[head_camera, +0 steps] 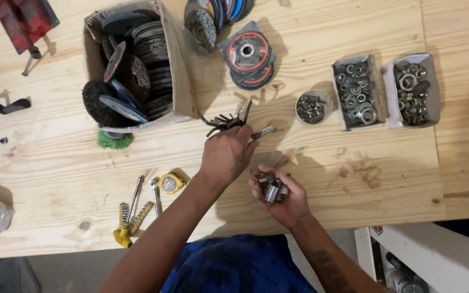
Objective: Organizing and inspecting various hand tools and small hardware on a workbench.
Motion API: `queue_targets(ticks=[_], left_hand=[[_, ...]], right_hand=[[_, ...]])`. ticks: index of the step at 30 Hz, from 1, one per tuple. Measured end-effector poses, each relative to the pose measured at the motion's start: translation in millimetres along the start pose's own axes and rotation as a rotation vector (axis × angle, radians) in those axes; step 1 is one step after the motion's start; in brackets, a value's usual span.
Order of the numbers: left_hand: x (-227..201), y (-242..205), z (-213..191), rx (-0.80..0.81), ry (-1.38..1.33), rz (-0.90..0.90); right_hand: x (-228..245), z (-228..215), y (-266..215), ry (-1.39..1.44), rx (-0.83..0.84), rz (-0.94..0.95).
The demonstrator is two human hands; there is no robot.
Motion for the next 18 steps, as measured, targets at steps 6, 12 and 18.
queue_targets(ticks=[6, 12, 18], left_hand=[[0.7, -10.9, -4.6, 0.008, -0.072, 0.034], [3.7, -45.1, -19.4, -0.279, -0.212, 0.101], [20.9, -101.4, -38.1, -0.434, -0.415, -0.026]], right_hand=[[-0.1, -14.5, 6.1, 0.015, -0.046, 0.032], [5.4, 11.4, 4.6, 0.020, -0.113, 0.020], [0.9, 32.4, -7.2, 0.059, -0.072, 0.054]])
Point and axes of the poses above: each hand's wrist, its own y-axis towards the middle knuckle, its own z-axis out of the palm, x = y × z, the point moved 5 cm from there along y, towards the middle knuckle, and after that the axes turned 1 degree about z, right-handed, at the moved point
